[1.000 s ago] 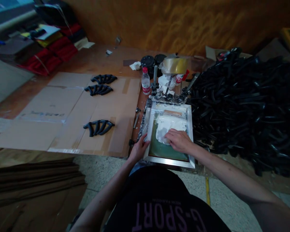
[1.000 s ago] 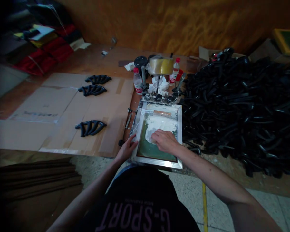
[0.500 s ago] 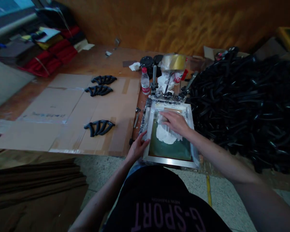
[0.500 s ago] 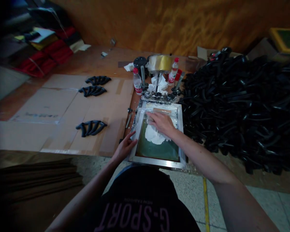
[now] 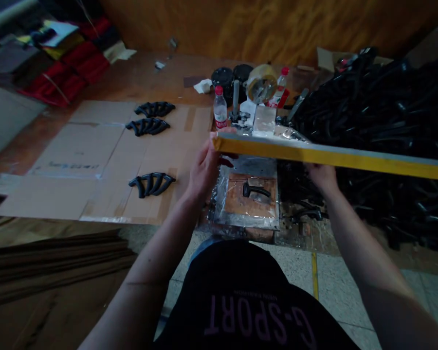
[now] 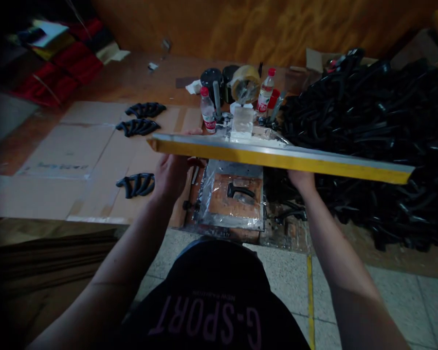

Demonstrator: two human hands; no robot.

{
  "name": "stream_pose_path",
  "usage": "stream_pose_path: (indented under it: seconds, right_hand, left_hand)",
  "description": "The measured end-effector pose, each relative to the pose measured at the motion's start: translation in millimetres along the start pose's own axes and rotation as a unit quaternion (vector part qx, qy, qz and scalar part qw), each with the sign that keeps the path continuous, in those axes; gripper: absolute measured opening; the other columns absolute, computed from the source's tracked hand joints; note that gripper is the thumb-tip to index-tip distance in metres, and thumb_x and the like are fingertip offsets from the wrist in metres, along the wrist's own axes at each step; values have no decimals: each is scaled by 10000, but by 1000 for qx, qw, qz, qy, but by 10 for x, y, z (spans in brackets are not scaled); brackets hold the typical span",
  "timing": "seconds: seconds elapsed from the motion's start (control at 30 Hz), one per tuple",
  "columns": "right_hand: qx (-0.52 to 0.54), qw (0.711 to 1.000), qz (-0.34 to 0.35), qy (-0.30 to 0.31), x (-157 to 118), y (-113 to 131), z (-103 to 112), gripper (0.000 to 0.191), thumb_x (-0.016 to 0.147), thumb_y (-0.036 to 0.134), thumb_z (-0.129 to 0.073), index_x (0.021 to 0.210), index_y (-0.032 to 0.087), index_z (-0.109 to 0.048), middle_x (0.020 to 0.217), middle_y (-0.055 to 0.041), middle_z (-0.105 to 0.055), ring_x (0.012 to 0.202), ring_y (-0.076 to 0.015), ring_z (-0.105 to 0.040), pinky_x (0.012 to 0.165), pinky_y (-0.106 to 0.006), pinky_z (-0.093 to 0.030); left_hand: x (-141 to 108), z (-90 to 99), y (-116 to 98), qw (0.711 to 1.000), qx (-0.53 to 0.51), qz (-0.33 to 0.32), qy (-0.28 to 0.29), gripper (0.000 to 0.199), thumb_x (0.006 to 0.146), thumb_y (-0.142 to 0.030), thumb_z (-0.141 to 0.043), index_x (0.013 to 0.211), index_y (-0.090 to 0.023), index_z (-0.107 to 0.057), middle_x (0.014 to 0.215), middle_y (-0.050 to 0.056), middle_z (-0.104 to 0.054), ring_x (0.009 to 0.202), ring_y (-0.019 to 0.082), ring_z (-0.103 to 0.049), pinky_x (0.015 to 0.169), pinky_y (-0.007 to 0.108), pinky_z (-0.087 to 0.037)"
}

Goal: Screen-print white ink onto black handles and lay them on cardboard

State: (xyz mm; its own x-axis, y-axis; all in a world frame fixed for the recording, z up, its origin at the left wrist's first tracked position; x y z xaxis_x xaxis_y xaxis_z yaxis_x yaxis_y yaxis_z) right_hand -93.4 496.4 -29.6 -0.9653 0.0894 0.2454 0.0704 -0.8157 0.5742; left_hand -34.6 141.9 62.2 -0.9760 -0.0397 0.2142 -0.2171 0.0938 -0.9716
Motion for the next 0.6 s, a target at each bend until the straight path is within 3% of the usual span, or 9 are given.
stream_pose_path:
  seconds: [0.13, 0.27, 0.47, 0.6]
  right_hand:
    - [24, 992, -7, 121, -533, 196, -532, 275, 862, 409, -549, 946, 182, -679, 865, -66, -697, 741, -193, -628, 709, -325, -484]
    - [17, 983, 37, 182, -810, 449, -776, 259, 864, 424, -564, 920, 192, -665, 900, -67, -683, 791, -194, -624, 739, -318, -484]
    - [-1, 980, 58, 193, -867, 442, -814, 250, 878, 415, -551, 935, 198, -660, 942, -77, -676, 870, -216, -625, 808, -350, -488]
    - [19, 983, 41, 176, -812, 347, -687, 276, 877, 437, -533, 951, 210, -670, 963, -80, -680, 843, -214, -640, 793, -359, -505]
  left_hand:
    - [50, 4, 54, 1000, 11, -23, 0, 472, 962, -521, -329, 1148, -205, -624, 1009, 75, -689, 880, 172, -662, 666, 266, -548]
    - [1, 3, 69, 999, 17, -34, -5, 446, 956, -514, -358, 1158, -220, -625, 1027, 69, -688, 881, 168, -661, 658, 260, -549]
    - [-36, -18, 78, 1000, -6, -14, 1, 425, 938, -524, -411, 1128, -216, -635, 976, 58, -688, 831, 146, -650, 649, 239, -527]
    - [-185, 6, 256, 999, 11, 35, 3, 462, 921, -566, -419, 1145, -202, -594, 960, 70, -693, 808, 140, -643, 630, 233, -507]
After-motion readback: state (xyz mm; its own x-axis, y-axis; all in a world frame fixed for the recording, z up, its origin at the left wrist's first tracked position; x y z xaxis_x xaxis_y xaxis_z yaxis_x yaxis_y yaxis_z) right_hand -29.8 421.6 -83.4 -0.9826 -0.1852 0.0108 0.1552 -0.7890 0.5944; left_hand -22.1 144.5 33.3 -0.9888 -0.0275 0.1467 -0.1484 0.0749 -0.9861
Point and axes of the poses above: each hand's wrist, its own x-axis towards the middle knuckle, its own z-axis out of the back of the hand, y = z × x, the point moved 3 cm from there along x, towards the middle knuckle
